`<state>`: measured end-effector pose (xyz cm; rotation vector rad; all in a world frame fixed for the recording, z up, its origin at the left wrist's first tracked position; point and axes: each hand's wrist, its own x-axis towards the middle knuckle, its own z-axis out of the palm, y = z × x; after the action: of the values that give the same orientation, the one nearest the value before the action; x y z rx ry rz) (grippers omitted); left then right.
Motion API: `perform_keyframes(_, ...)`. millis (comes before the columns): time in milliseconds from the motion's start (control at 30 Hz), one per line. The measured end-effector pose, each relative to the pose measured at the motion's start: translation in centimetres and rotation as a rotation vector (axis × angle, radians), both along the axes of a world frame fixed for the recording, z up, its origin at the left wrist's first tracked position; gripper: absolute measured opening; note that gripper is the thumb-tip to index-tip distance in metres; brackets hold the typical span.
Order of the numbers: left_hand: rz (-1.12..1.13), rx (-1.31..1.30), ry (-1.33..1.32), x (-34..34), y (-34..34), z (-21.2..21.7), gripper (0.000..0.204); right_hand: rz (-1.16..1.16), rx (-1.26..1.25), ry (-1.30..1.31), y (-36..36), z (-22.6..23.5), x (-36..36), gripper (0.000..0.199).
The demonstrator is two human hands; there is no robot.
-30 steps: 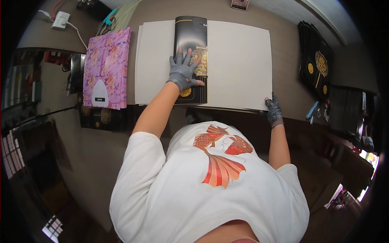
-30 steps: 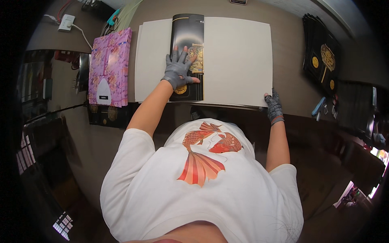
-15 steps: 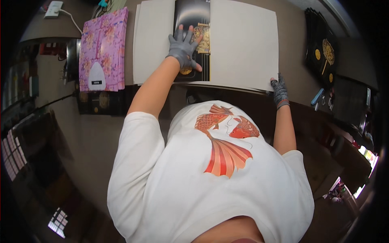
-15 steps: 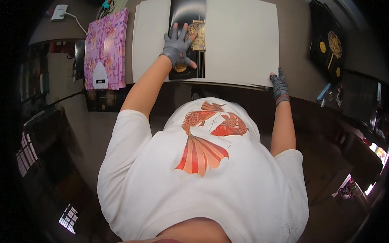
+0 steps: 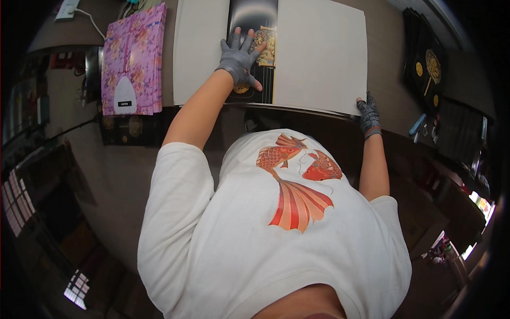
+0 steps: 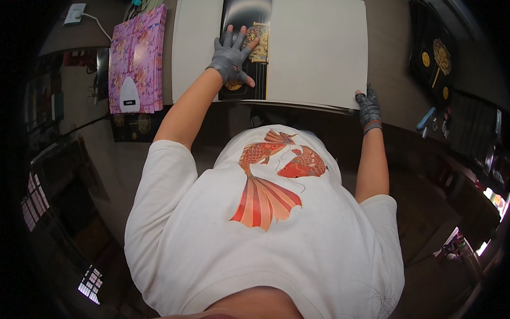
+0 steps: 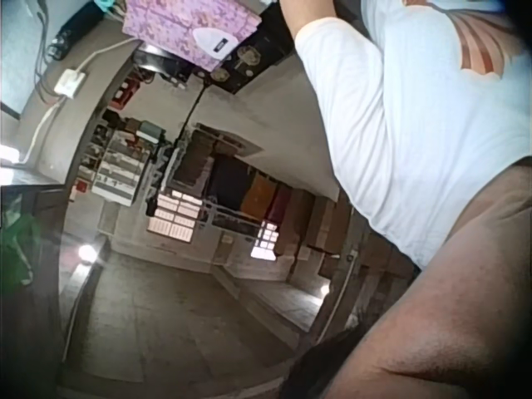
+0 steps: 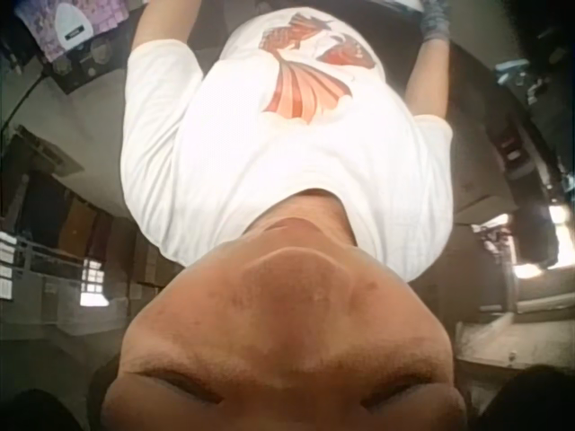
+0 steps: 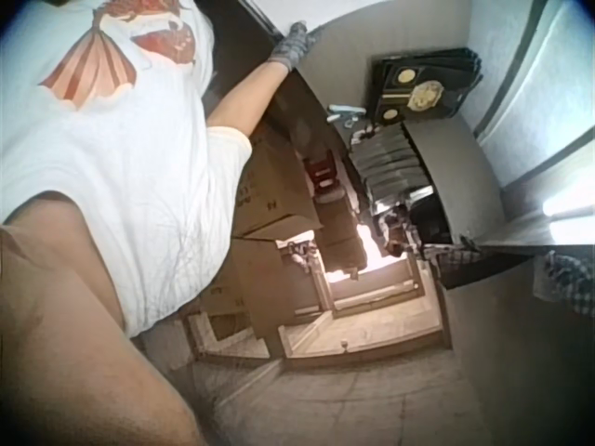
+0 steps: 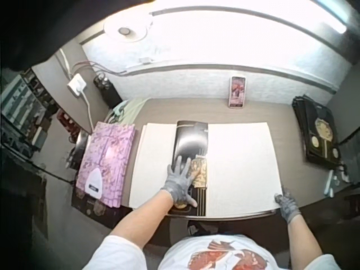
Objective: Manually fold and assemble decorative cardboard product packaging boxes.
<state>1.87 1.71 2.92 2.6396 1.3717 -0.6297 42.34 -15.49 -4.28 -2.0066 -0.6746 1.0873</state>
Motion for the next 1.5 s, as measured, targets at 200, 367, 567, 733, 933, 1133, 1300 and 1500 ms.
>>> perform_keyframes(200,-0.009,-0.034,-0.013,-0.1,0.0,-0.7,0.140,0.093,-0.008,-0.194,-0.7,-1.8,1.1,0.067)
perform_keyframes(367,0.039,-0.084,0.007,-0.6,-0.4,0.1,0.140,0.494,-0.084,-1.199,2.3,6.7,-4.9,0.074)
perform_keyframes(567,0.028,-0.071,-0.014,0.0,0.3,0.3,0.140,1.160,0.171,-0.949,8.4,4.4,-18.4,0.080)
perform_keyframes(733,0.053,-0.094,-0.020,-0.1,0.6,0.7,0.139,1.216,0.139,-1.007,9.9,2.4,-23.0,0.082)
perform_keyframes(933,0.074,-0.170,-0.057,0.5,2.7,2.2,0.120,1.230,0.155,-1.098,9.2,2.3,-22.7,0.077)
perform_keyframes(1133,0.136,0.231,-0.182,3.0,10.2,-1.8,0.095,1.250,0.141,-1.067,9.2,2.9,-23.2,0.080)
perform_keyframes(1300,0.154,0.329,-0.232,2.9,13.5,-4.6,0.098,1.198,0.237,-1.022,9.1,1.6,-22.8,0.079)
perform_keyframes(1500,0.189,0.351,-0.272,1.9,14.0,-6.6,0.097,1.183,0.289,-1.011,9.3,1.6,-22.5,0.081)
